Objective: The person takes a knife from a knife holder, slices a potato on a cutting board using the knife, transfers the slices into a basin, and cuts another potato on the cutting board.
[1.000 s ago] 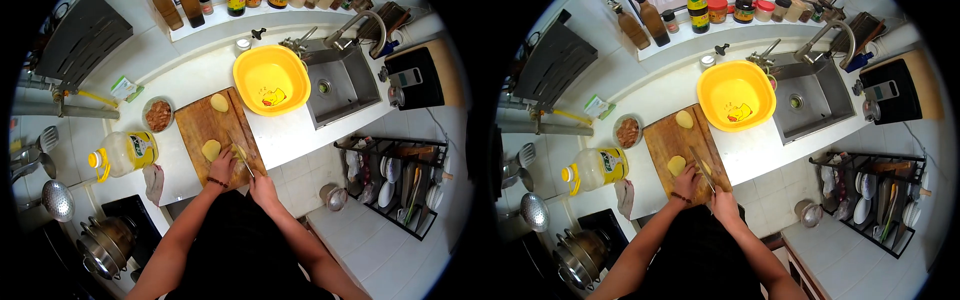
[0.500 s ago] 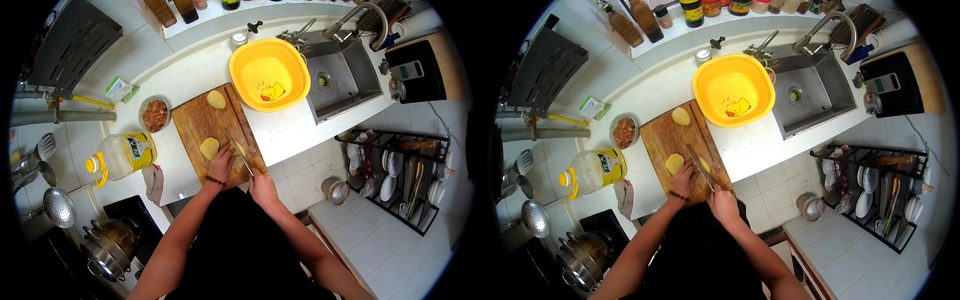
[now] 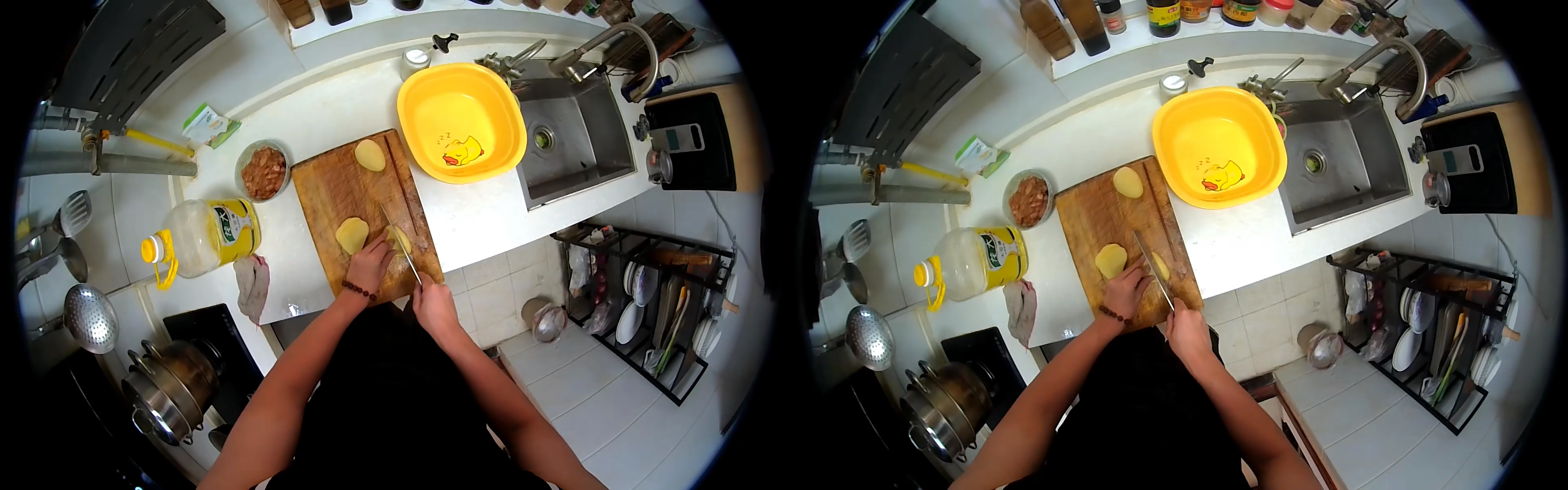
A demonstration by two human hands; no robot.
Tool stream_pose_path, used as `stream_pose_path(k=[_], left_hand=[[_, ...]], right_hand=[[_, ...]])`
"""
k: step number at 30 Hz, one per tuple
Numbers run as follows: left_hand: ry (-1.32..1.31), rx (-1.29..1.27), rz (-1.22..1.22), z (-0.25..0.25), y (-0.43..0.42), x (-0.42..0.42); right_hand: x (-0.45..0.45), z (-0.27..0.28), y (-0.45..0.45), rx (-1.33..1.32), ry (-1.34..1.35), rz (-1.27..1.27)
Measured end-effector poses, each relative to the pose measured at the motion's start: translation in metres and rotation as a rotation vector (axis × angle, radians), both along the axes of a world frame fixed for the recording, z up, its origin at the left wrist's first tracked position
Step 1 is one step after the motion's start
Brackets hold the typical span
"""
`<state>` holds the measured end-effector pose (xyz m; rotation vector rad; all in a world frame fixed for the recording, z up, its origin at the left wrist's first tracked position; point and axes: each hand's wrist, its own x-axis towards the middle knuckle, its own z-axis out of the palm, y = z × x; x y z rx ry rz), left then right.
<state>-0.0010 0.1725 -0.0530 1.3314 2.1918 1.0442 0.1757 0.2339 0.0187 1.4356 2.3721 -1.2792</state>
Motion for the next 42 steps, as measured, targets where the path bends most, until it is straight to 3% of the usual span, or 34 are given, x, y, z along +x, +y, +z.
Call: stream_pose_path(k=[18, 31, 42], left_hand=[[-0.064, 0.065, -0.007, -0.007, -0.003, 0.002], [-0.174, 0.043, 0.127, -0.011, -0.012, 0.002], [-0.252, -0.06, 0.21, -0.002, -0.011, 0.003]], right_hand=[[-0.007, -0.049, 0.009, 0.029, 0.138, -0.007], [-0.012, 0.011, 0.019, 0.027, 0.169, -0.098], [-0.024, 0.011, 0.007, 0.08, 0.182, -0.069]])
